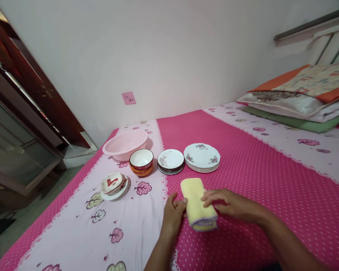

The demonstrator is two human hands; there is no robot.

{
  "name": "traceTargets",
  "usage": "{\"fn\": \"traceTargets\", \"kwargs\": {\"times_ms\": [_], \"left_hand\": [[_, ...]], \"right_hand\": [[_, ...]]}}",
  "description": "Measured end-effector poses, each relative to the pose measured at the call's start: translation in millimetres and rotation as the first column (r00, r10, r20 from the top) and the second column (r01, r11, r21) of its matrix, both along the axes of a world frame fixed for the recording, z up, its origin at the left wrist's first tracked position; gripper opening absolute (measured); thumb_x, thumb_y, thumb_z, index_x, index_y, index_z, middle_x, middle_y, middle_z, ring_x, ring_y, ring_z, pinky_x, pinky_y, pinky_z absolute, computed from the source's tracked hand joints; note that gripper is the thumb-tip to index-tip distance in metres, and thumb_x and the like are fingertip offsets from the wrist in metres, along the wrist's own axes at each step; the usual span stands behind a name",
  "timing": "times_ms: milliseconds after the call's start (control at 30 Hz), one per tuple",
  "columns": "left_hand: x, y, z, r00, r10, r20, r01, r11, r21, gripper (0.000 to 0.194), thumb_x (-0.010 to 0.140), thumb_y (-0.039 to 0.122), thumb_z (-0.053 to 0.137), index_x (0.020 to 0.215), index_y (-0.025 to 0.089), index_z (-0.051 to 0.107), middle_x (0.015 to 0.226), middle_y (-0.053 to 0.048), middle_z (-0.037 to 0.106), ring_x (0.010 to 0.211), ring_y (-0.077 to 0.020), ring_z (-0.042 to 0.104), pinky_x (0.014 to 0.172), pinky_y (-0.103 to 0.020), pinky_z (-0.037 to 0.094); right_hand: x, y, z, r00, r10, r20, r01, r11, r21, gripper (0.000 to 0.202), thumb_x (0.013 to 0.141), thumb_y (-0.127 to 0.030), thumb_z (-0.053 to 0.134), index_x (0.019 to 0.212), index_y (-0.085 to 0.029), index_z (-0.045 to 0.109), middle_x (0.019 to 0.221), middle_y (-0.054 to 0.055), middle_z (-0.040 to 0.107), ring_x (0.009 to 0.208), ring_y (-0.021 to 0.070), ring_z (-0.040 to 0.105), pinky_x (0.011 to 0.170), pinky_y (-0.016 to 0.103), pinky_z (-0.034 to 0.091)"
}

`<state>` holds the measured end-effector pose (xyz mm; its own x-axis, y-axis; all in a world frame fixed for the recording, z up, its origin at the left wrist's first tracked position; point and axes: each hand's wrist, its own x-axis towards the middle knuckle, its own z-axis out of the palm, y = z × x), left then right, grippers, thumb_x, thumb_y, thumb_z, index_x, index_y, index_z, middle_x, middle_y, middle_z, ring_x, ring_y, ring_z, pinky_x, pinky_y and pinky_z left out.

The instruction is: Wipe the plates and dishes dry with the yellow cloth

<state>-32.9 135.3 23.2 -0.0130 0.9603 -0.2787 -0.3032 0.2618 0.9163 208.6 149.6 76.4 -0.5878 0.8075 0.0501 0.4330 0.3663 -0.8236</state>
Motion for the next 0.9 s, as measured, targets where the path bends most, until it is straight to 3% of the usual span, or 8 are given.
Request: {"fn": "traceTargets", "kwargs": {"times_ms": [100,200,267,367,467,533,667,900], "left_hand": [[1,1,-6.4,0.997,-0.01,-0.08,0.013,0.999,0.033,0.115,0.055,0.054,0.096,0.141,0.001,0.042,0.059,0.007,0.056,0.055,-0.0136,0.052,0.054,-0.026,0.036],[3,0,-9.1,0.993,-0.058,-0.102,0.063,0.997,0.046,0.123,0.05,0.05,0.098,0.146,0.004,0.037,0.062,0.008,0.058,0.056,-0.0135,0.053,0.056,-0.026,0.038],[4,-2,-9.1,0.99,-0.109,-0.093,0.115,0.992,0.053,0.123,0.047,0.048,0.099,0.146,0.009,0.039,0.066,0.005,0.062,0.058,-0.0156,0.058,0.058,-0.028,0.043],[4,-3,-5.9,0.981,-0.194,-0.007,0.194,0.978,0.074,0.112,0.046,0.044,0.1,0.141,0.015,0.048,0.08,-0.003,0.072,0.071,-0.0214,0.068,0.07,-0.033,0.052],[4,-5,-0.2,0.966,-0.239,0.099,0.231,0.969,0.083,0.099,0.049,0.039,0.101,0.134,0.014,0.056,0.098,-0.013,0.078,0.087,-0.0281,0.074,0.083,-0.039,0.056],[6,-6,3.4,0.962,-0.22,0.159,0.211,0.975,0.07,0.084,0.057,0.043,0.097,0.128,0.014,0.061,0.107,-0.016,0.079,0.096,-0.0311,0.075,0.089,-0.041,0.057],[8,-5,6.3,0.958,-0.153,0.243,0.151,0.988,0.026,0.059,0.073,0.053,0.085,0.116,0.015,0.069,0.115,-0.018,0.078,0.109,-0.0323,0.073,0.097,-0.043,0.056],[14,2,-11.2,0.985,-0.104,0.136,0.102,0.995,0.02,0.082,0.055,0.051,0.096,0.118,0.011,0.063,0.086,-0.012,0.079,0.08,-0.0288,0.075,0.08,-0.041,0.057]], "right_hand": [[-10,0,-0.8,0.977,-0.205,-0.065,0.208,0.977,0.037,0.034,0.093,-0.031,0.049,0.112,-0.02,0.075,0.116,0.01,0.078,0.108,0.0285,0.072,0.096,0.044,0.056],[-41,3,-12.8,0.899,-0.408,-0.16,0.437,0.865,0.247,0.05,0.097,-0.041,0.048,0.137,-0.016,0.063,0.144,0.016,0.063,0.136,0.0313,0.056,0.115,0.052,0.042],[-59,7,-23.4,0.89,-0.405,-0.211,0.453,0.839,0.302,0.055,0.095,-0.041,0.052,0.143,-0.016,0.059,0.155,0.015,0.053,0.149,0.031,0.041,0.124,0.054,0.028],[-66,15,-37.2,0.857,-0.443,-0.263,0.498,0.843,0.204,0.053,0.088,-0.041,0.06,0.136,-0.019,0.064,0.153,0.016,0.055,0.148,0.034,0.04,0.125,0.057,0.023],[-57,25,-46.0,0.8,-0.531,-0.281,0.569,0.819,0.073,0.058,0.089,-0.047,0.057,0.137,-0.013,0.06,0.139,0.022,0.064,0.129,0.0362,0.06,0.111,0.059,0.044],[-52,30,-49.2,0.779,-0.555,-0.291,0.575,0.818,-0.022,0.062,0.09,-0.051,0.054,0.137,-0.011,0.057,0.122,0.022,0.071,0.107,0.0325,0.071,0.091,0.051,0.058],[-54,32,-50.7,0.807,-0.502,-0.312,0.478,0.865,-0.153,0.053,0.086,-0.055,0.059,0.117,-0.012,0.067,0.096,0.014,0.078,0.087,0.0275,0.075,0.073,0.038,0.061],[-39,29,-54.6,0.857,-0.477,-0.192,0.465,0.879,-0.107,0.038,0.084,-0.042,0.058,0.106,-0.013,0.071,0.095,0.013,0.079,0.081,0.0265,0.073,0.071,0.038,0.058]]}}
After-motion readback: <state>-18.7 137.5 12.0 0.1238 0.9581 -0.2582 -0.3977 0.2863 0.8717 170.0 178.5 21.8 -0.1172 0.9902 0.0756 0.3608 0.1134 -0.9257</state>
